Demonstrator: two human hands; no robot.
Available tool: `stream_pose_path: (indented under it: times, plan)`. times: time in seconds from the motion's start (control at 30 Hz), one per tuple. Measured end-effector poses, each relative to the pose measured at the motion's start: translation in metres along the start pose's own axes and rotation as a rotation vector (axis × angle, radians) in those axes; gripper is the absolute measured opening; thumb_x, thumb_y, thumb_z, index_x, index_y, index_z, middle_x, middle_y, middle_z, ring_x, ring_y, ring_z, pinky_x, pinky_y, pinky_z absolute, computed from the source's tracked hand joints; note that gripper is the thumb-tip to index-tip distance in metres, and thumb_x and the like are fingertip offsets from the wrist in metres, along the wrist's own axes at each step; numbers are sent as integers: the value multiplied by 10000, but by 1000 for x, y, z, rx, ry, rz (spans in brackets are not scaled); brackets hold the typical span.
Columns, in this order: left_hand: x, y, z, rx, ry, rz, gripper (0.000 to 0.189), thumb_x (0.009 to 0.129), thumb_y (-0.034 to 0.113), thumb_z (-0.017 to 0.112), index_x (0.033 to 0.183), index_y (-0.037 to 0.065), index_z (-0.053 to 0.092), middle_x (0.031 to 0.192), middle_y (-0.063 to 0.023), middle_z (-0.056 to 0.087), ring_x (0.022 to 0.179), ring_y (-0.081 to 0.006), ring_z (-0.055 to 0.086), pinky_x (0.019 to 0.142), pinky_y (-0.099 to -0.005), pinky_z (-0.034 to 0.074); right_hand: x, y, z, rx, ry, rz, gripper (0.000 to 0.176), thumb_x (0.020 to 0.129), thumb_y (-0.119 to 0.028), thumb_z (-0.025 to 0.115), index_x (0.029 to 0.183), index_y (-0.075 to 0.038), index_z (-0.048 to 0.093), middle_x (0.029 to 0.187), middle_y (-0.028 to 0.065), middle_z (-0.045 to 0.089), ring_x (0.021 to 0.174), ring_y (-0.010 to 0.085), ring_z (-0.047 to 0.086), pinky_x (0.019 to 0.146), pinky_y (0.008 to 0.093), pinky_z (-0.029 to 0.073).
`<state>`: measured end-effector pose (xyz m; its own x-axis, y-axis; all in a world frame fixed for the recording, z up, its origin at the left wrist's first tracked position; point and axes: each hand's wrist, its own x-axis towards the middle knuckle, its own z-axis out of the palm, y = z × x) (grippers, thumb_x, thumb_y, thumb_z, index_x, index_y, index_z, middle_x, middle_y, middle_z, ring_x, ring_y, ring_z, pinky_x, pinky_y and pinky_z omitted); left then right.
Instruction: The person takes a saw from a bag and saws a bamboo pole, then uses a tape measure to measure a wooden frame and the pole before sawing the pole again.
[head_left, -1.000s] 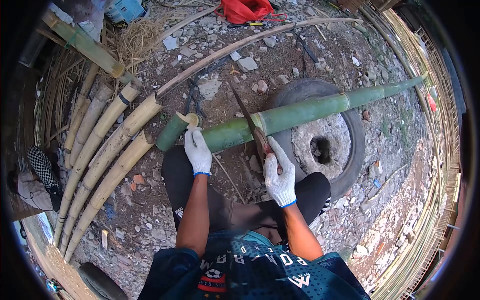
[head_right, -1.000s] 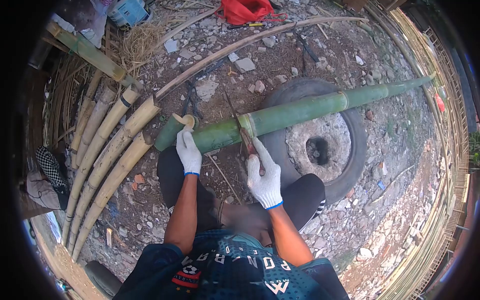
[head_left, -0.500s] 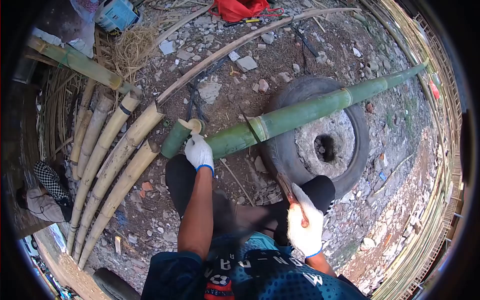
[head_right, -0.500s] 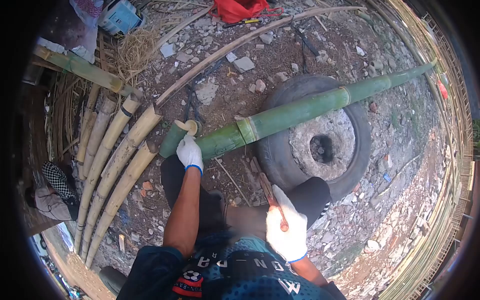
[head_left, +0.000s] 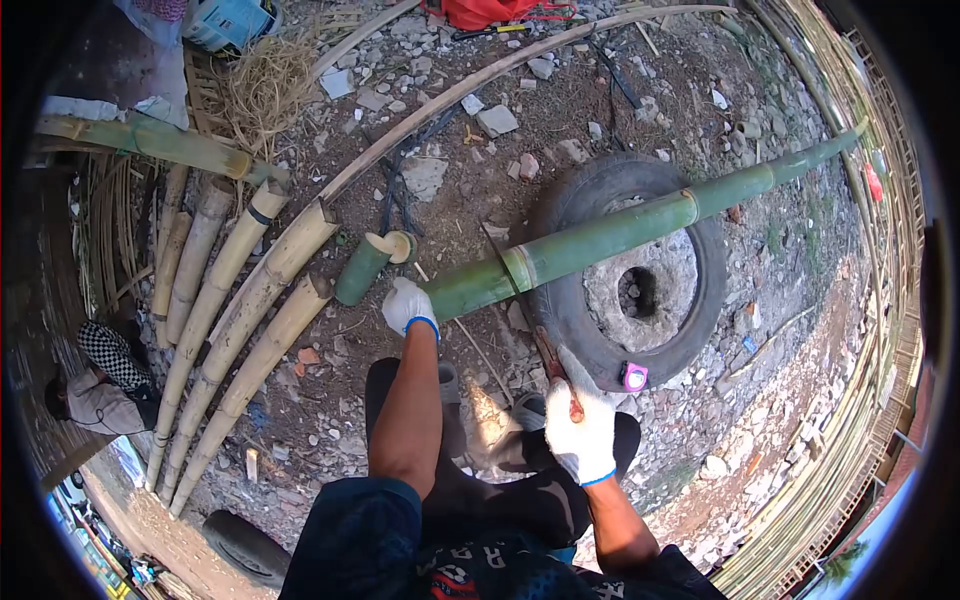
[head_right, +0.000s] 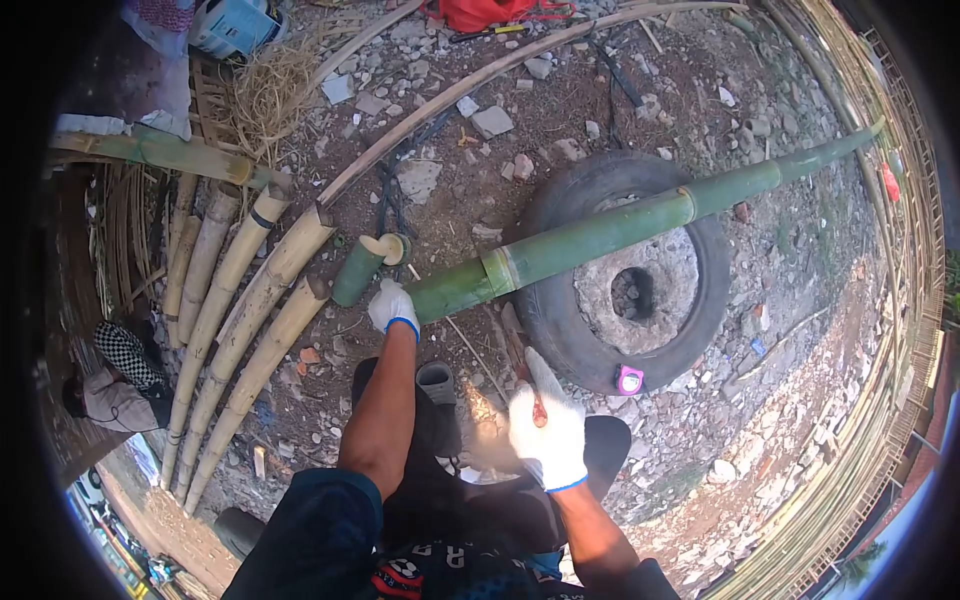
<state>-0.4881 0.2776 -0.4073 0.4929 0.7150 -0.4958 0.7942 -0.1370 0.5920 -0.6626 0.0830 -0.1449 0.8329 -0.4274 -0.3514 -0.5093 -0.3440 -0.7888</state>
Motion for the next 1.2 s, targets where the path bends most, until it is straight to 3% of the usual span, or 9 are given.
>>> stream_pose_path:
  times: [0.17,0.27,0.37,0.4,0.47,0.63,0.8,1.03,1.2]
  plan:
    - [-25,37,-9,114,52,-88,544,899,464,543,951,-29,770,1000,-259,746,934,-441,718,843,-508,535,46,-1,23,-46,53,-106,367,1013,-178,584,1317,17,653,848,159,722,667,162,628,649,332,516]
    - [-25,45,-11,154,18,-108,556,894,479,547,954,-27,769,995,-255,747,942,-442,719,842,-509,536,103,-2,75,40,0,89,419,984,-193,612,1354,2,637,832,212,722,642,204,662,639,356,528]
    - [-14,46,-1,184,88,-122,584,900,513,533,957,-16,773,983,-254,745,951,-450,714,848,-513,536,128,19,89,15,80,-141,423,988,-180,598,1360,20,623,771,222,694,625,181,642,625,352,513]
    - [-23,37,-5,177,99,-133,594,903,524,527,957,-13,774,980,-256,743,953,-452,712,851,-514,535,115,-1,69,49,-33,59,400,1018,-155,585,1353,63,615,1090,191,760,987,141,694,846,266,527]
    - [-18,43,-10,185,105,-57,610,909,539,513,944,-10,776,973,-264,738,943,-453,710,847,-518,533,76,-11,52,37,39,41,409,988,-138,584,1358,32,630,981,237,752,819,242,743,765,346,567]
    - [-22,42,-9,206,60,-43,594,901,525,515,950,-8,771,970,-263,739,913,-449,712,848,-525,527,43,-15,22,-34,15,2,409,972,-100,593,1356,35,637,1110,238,753,1022,292,757,889,336,567]
    - [-25,41,-9,260,82,-32,623,884,552,526,941,-20,767,959,-260,740,935,-452,714,857,-520,538,141,-15,83,-65,-42,31,393,1004,-164,575,1327,53,630,980,258,749,770,312,734,720,339,560]
    - [-23,35,-4,238,113,-29,608,890,554,532,906,-3,777,925,-253,742,906,-438,720,832,-519,537,36,-28,14,-107,20,80,385,989,-133,580,1317,55,651,1031,223,762,820,255,757,770,327,577]
    - [-27,36,-10,219,85,-83,616,890,563,539,902,-5,778,912,-254,744,899,-436,721,834,-519,538,135,-17,78,-41,-5,-18,365,998,-175,589,1299,17,663,719,230,671,534,243,604,568,374,498]
